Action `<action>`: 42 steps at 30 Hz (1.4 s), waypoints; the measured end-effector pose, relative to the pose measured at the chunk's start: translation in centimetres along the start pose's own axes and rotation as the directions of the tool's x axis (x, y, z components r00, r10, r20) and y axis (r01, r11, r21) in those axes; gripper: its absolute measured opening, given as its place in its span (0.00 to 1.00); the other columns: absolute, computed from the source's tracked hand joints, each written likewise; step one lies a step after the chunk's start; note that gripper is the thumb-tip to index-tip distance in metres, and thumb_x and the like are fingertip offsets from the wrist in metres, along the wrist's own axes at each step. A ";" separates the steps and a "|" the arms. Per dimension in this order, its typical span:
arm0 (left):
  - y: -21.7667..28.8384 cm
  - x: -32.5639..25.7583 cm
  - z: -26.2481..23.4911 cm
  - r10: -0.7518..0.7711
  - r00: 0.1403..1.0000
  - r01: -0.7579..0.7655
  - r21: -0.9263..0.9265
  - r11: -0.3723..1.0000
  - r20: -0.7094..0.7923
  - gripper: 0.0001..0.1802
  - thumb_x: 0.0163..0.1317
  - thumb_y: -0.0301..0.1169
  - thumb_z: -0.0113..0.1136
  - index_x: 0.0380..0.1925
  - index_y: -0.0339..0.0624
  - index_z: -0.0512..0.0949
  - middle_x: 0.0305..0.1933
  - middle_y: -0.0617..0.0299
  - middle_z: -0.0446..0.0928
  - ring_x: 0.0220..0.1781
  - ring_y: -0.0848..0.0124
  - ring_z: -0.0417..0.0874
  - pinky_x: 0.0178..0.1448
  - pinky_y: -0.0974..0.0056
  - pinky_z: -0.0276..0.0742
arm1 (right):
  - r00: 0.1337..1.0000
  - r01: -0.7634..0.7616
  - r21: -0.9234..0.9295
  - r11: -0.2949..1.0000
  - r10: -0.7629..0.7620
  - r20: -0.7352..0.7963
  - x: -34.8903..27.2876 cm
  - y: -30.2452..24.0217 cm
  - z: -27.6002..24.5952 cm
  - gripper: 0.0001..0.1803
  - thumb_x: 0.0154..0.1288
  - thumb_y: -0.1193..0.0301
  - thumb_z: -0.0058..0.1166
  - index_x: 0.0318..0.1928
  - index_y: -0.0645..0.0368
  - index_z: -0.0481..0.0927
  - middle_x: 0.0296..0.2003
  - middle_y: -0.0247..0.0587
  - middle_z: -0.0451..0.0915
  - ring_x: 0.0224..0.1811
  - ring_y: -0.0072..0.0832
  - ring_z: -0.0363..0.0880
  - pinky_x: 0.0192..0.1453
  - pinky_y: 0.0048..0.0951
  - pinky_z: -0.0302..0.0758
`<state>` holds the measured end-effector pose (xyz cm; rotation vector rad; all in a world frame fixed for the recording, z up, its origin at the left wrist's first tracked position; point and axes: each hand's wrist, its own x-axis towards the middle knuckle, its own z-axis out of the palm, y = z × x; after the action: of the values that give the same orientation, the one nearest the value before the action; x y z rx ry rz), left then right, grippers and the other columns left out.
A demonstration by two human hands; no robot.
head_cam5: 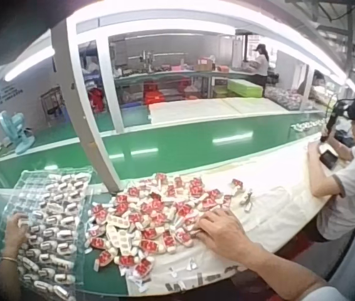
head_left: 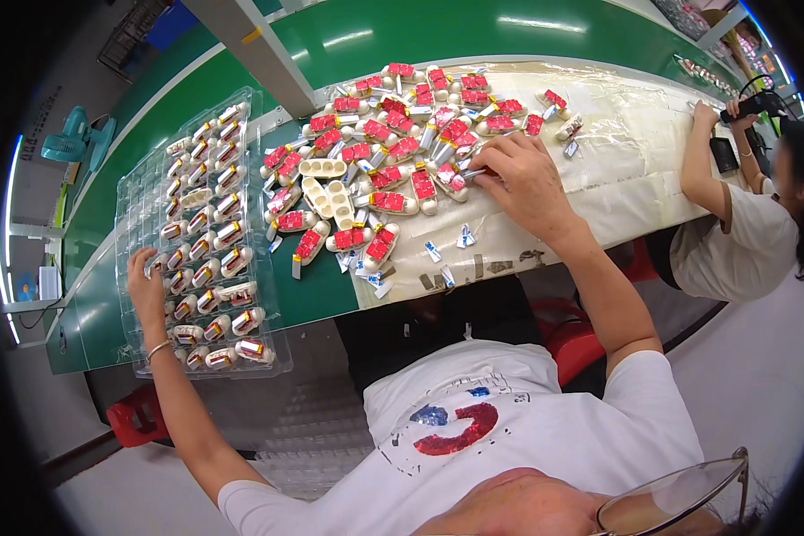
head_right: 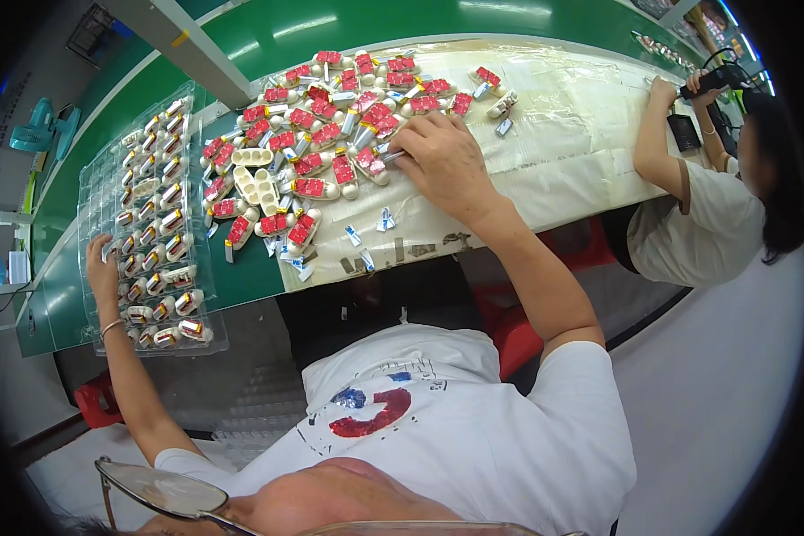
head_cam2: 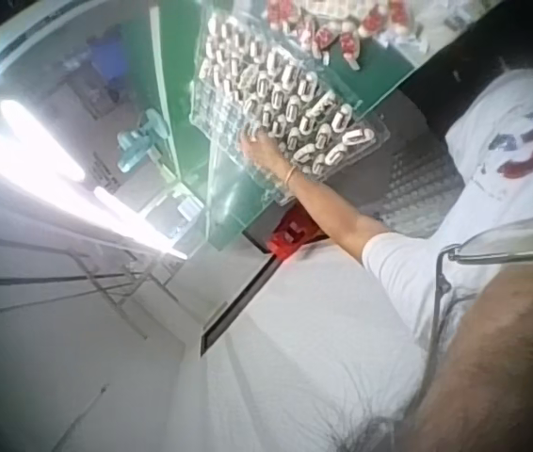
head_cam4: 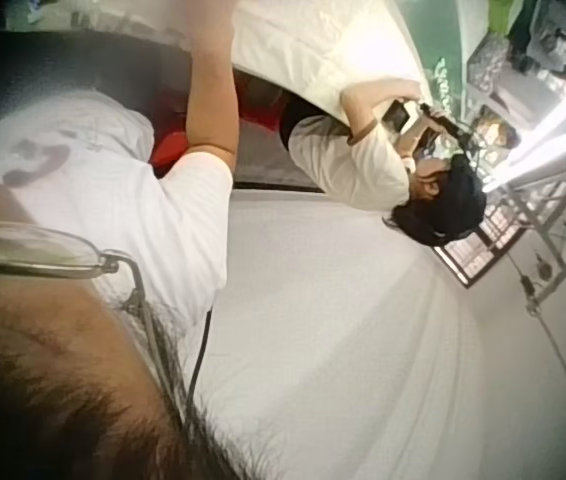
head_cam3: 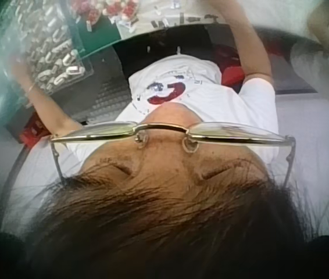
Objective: The person sits at a green workbench and repeatedly picks up small white cylindrical candies and red foil wrappers. They wrap each candy individually by hand, folding the foil around the body, and place the finished items into a clear plastic tray. Another person is visible working in the background.
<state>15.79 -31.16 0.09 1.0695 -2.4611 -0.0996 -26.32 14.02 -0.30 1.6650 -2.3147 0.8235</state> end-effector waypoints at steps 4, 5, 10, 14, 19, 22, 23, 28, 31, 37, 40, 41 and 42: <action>9.1 -1.3 -0.4 -0.221 0.975 0.195 -0.571 0.797 0.024 0.14 0.63 0.22 0.57 0.49 0.39 0.80 0.49 0.61 0.82 0.50 0.70 0.82 0.54 0.66 0.75 | 0.998 -0.062 0.100 0.993 0.061 0.006 -0.3 1.2 -1.6 0.07 0.57 0.72 0.63 0.37 0.57 0.81 0.33 0.37 0.79 0.39 0.32 0.76 0.51 0.36 0.68; 13.2 -2.0 -0.8 -0.193 0.975 0.216 -0.665 0.715 0.109 0.13 0.64 0.23 0.57 0.48 0.38 0.80 0.48 0.61 0.82 0.50 0.72 0.81 0.54 0.67 0.75 | 0.993 -0.116 0.130 0.985 0.117 0.000 -0.6 1.3 -2.1 0.08 0.58 0.72 0.62 0.38 0.57 0.82 0.32 0.36 0.79 0.36 0.30 0.75 0.49 0.33 0.68; 32.2 -8.0 -1.4 0.189 0.898 0.310 -0.875 0.372 0.398 0.12 0.63 0.22 0.59 0.46 0.36 0.81 0.45 0.60 0.83 0.47 0.75 0.82 0.54 0.70 0.76 | 0.951 -0.279 0.636 0.719 0.300 0.078 -0.4 -1.0 -3.0 0.14 0.62 0.73 0.61 0.49 0.60 0.82 0.31 0.31 0.76 0.29 0.17 0.68 0.36 0.21 0.67; 41.7 -11.1 3.1 0.214 0.960 0.064 -0.885 0.460 0.181 0.26 0.59 0.28 0.68 0.57 0.38 0.74 0.49 0.56 0.81 0.49 0.68 0.83 0.56 0.64 0.78 | 0.957 -0.228 0.778 0.585 0.280 0.070 -0.2 -2.8 -0.5 0.16 0.65 0.73 0.58 0.54 0.60 0.81 0.32 0.29 0.74 0.29 0.12 0.67 0.33 0.17 0.66; 42.5 -11.2 5.3 0.116 0.944 0.269 -0.926 0.267 0.308 0.26 0.60 0.21 0.64 0.60 0.32 0.70 0.55 0.55 0.77 0.52 0.68 0.82 0.55 0.65 0.80 | 0.912 -0.337 0.925 0.177 0.305 0.274 -0.7 -4.0 -0.3 0.17 0.68 0.71 0.57 0.56 0.61 0.78 0.36 0.29 0.75 0.30 0.13 0.73 0.37 0.18 0.74; 41.3 -10.7 5.7 0.116 0.890 0.439 -0.897 0.048 0.441 0.19 0.65 0.25 0.57 0.56 0.33 0.73 0.47 0.53 0.81 0.45 0.66 0.86 0.50 0.66 0.83 | 0.891 -0.384 0.920 -0.073 0.234 0.390 -1.2 -3.5 -0.3 0.18 0.68 0.70 0.58 0.55 0.63 0.77 0.40 0.32 0.79 0.34 0.17 0.79 0.41 0.19 0.77; 40.7 -10.4 5.4 0.128 0.851 0.511 -0.859 0.019 0.509 0.18 0.66 0.26 0.55 0.56 0.33 0.74 0.45 0.54 0.82 0.43 0.66 0.86 0.50 0.66 0.83 | 0.888 -0.400 0.911 -0.100 0.203 0.412 -1.4 -3.5 -0.5 0.17 0.67 0.70 0.59 0.55 0.63 0.77 0.42 0.34 0.79 0.36 0.17 0.80 0.41 0.19 0.78; 39.3 -10.6 5.1 0.169 0.769 0.635 -0.768 -0.086 0.617 0.14 0.68 0.29 0.50 0.48 0.32 0.77 0.42 0.55 0.83 0.41 0.66 0.87 0.47 0.65 0.84 | 0.889 -0.449 0.894 0.010 0.107 0.445 -1.8 -3.6 -1.1 0.12 0.66 0.72 0.59 0.47 0.64 0.82 0.38 0.37 0.83 0.36 0.18 0.82 0.44 0.20 0.79; 38.9 -11.1 5.6 0.117 0.811 0.585 -0.798 -0.142 0.573 0.11 0.68 0.29 0.53 0.42 0.35 0.80 0.41 0.56 0.83 0.39 0.74 0.85 0.45 0.70 0.81 | 0.889 -0.447 0.887 0.119 0.167 0.426 -1.9 -4.4 -0.9 0.11 0.66 0.72 0.60 0.46 0.66 0.82 0.33 0.36 0.83 0.32 0.17 0.82 0.38 0.18 0.80; 38.6 -11.9 5.0 0.058 0.847 0.530 -0.847 -0.034 0.528 0.08 0.64 0.27 0.61 0.41 0.34 0.80 0.39 0.59 0.83 0.37 0.78 0.83 0.42 0.73 0.79 | 0.893 -0.406 0.913 0.039 0.228 0.387 -2.0 -6.1 0.6 0.08 0.65 0.74 0.61 0.43 0.64 0.80 0.32 0.37 0.83 0.31 0.18 0.83 0.36 0.19 0.81; 37.8 -12.1 5.0 0.081 0.802 0.593 -0.805 -0.006 0.591 0.09 0.64 0.27 0.62 0.41 0.33 0.81 0.37 0.60 0.83 0.37 0.78 0.83 0.41 0.73 0.79 | 0.892 -0.412 0.909 0.060 0.231 0.389 -2.1 -6.4 1.4 0.07 0.65 0.74 0.60 0.42 0.64 0.80 0.33 0.36 0.82 0.31 0.19 0.83 0.37 0.20 0.82; 37.6 -12.1 5.0 0.096 0.781 0.619 -0.785 0.007 0.617 0.09 0.64 0.27 0.61 0.41 0.33 0.81 0.36 0.60 0.83 0.37 0.78 0.83 0.41 0.73 0.79 | 0.895 -0.408 0.910 0.073 0.229 0.383 -2.2 -6.5 1.7 0.07 0.66 0.74 0.60 0.42 0.63 0.80 0.34 0.36 0.82 0.31 0.19 0.83 0.37 0.20 0.82; 37.4 -12.2 5.0 0.098 0.777 0.625 -0.781 0.007 0.622 0.10 0.65 0.28 0.61 0.41 0.32 0.81 0.35 0.60 0.83 0.36 0.78 0.83 0.41 0.73 0.79 | 0.902 -0.396 0.911 0.118 0.234 0.363 -2.1 -6.7 1.6 0.06 0.65 0.75 0.60 0.42 0.63 0.81 0.34 0.35 0.82 0.31 0.20 0.83 0.37 0.21 0.81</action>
<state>-4.41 2.94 0.02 0.7731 -1.5535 -2.2114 -19.10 13.37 -0.32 1.3974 -2.2764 2.9180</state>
